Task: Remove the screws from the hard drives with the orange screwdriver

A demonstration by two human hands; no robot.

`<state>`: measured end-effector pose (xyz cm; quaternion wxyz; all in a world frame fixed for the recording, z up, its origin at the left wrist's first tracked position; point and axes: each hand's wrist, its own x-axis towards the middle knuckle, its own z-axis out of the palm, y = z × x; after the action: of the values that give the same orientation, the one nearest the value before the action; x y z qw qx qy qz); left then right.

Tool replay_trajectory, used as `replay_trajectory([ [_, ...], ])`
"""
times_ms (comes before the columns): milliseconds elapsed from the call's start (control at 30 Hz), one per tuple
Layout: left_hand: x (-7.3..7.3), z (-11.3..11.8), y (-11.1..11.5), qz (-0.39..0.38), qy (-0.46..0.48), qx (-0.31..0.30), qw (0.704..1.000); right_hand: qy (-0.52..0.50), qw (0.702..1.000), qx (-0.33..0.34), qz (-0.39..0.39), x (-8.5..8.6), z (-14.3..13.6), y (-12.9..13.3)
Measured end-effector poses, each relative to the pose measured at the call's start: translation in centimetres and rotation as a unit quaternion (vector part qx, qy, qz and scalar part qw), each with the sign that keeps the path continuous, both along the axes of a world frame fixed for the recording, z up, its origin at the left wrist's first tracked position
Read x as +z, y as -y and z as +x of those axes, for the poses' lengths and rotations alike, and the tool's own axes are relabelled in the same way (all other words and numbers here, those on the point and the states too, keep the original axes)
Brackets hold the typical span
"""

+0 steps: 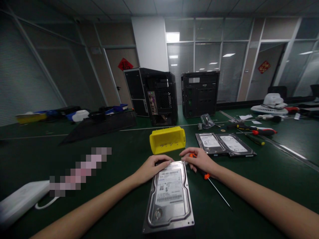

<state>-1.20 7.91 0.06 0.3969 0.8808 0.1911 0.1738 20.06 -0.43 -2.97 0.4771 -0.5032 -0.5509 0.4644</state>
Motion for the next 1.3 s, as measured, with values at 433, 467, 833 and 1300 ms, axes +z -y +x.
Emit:
replay_trajectory([
  [433, -0.49, -0.06, -0.21, 0.006, 0.004, -0.002, 1.000, 0.003, 1.000, 0.003, 0.010, -0.31, 0.06, -0.10],
  [467, -0.46, -0.06, -0.19, 0.006, 0.004, -0.001, 1.000, 0.005, 1.000, 0.002, 0.007, -0.25, 0.03, -0.06],
  [833, -0.14, -0.15, 0.01, 0.004, 0.000, -0.003, 1.000, 0.013, 1.000, 0.003, 0.005, -0.05, -0.09, 0.07],
  [1300, -0.38, 0.04, -0.08, 0.011, 0.001, 0.001, 1.000, 0.023, 1.000, 0.009, 0.013, -0.37, 0.03, 0.06],
])
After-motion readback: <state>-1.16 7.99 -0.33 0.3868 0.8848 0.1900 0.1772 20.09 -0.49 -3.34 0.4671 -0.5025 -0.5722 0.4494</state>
